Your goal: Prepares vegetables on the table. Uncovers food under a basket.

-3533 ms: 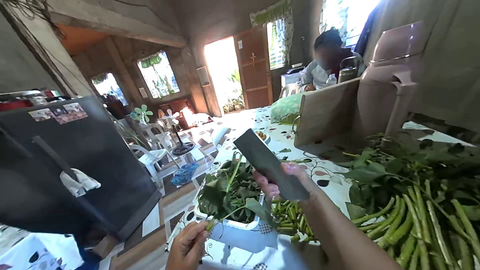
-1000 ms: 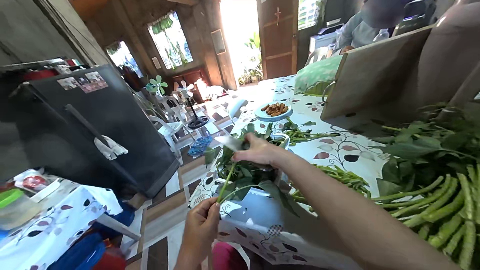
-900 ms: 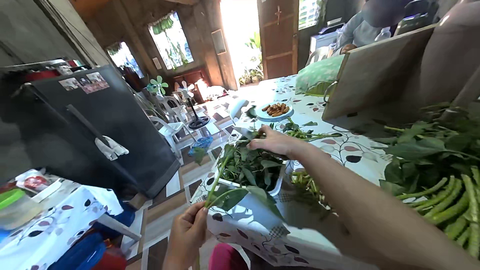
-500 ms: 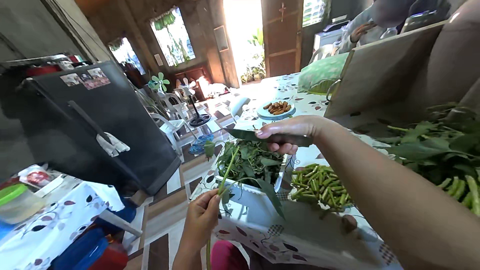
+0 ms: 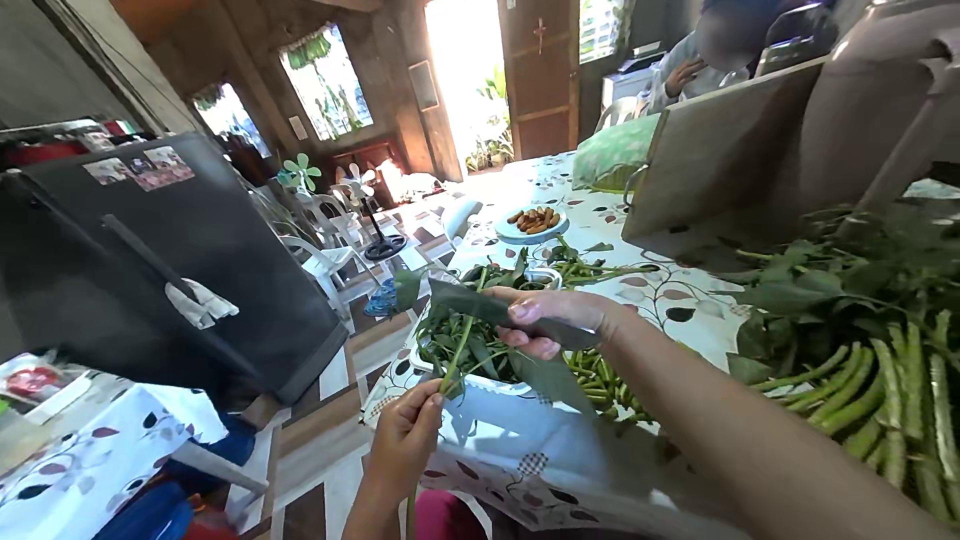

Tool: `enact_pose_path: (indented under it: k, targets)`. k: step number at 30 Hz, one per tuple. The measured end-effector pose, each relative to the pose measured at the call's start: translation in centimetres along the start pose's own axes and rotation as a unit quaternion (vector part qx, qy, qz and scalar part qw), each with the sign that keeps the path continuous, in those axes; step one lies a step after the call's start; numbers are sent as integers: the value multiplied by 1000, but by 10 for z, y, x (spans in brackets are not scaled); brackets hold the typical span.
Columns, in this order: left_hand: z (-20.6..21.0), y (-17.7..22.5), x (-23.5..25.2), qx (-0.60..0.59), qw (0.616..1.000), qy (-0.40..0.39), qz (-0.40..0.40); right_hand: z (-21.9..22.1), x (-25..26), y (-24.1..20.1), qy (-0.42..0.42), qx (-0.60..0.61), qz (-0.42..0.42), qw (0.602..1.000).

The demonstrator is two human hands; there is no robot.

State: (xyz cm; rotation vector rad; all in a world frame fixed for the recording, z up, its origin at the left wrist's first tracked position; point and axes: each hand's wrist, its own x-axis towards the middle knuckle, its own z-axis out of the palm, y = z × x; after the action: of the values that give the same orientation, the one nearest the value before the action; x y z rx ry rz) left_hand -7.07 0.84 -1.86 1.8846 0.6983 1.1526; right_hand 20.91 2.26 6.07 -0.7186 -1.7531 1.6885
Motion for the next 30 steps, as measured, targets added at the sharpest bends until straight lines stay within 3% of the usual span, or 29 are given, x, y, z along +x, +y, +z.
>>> enact_pose_path:
  k: [3, 6, 8, 10, 12, 16, 19, 26, 30]
  targets:
    - [6, 4, 3, 27, 999, 18, -18, 19, -5, -9, 122, -142, 49, 981]
    - [15, 11, 9, 84, 996, 35, -19, 38, 0, -16, 213, -272, 104, 933]
    - [20, 17, 10, 114, 993, 42, -10, 42, 3, -10, 295, -320, 88, 896]
    - [20, 23, 3, 126, 991, 46, 6, 26, 0, -5, 404, -298, 49, 864]
    - [15, 26, -4, 120, 991, 53, 14, 1, -17, -15, 444, -209, 48, 870]
    - [9, 25, -8, 82, 995, 63, -7, -27, -55, -30, 428, -54, 91, 898]
    - [5, 22, -9, 63, 996, 58, -18, -35, -77, -29, 398, -12, 100, 912]
    - [-2, 15, -12, 21, 998, 53, 11, -24, -64, -36, 335, -76, 125, 931]
    - [1, 20, -13, 4, 997, 79, -2, -22, -32, -37, 302, -181, 236, 906]
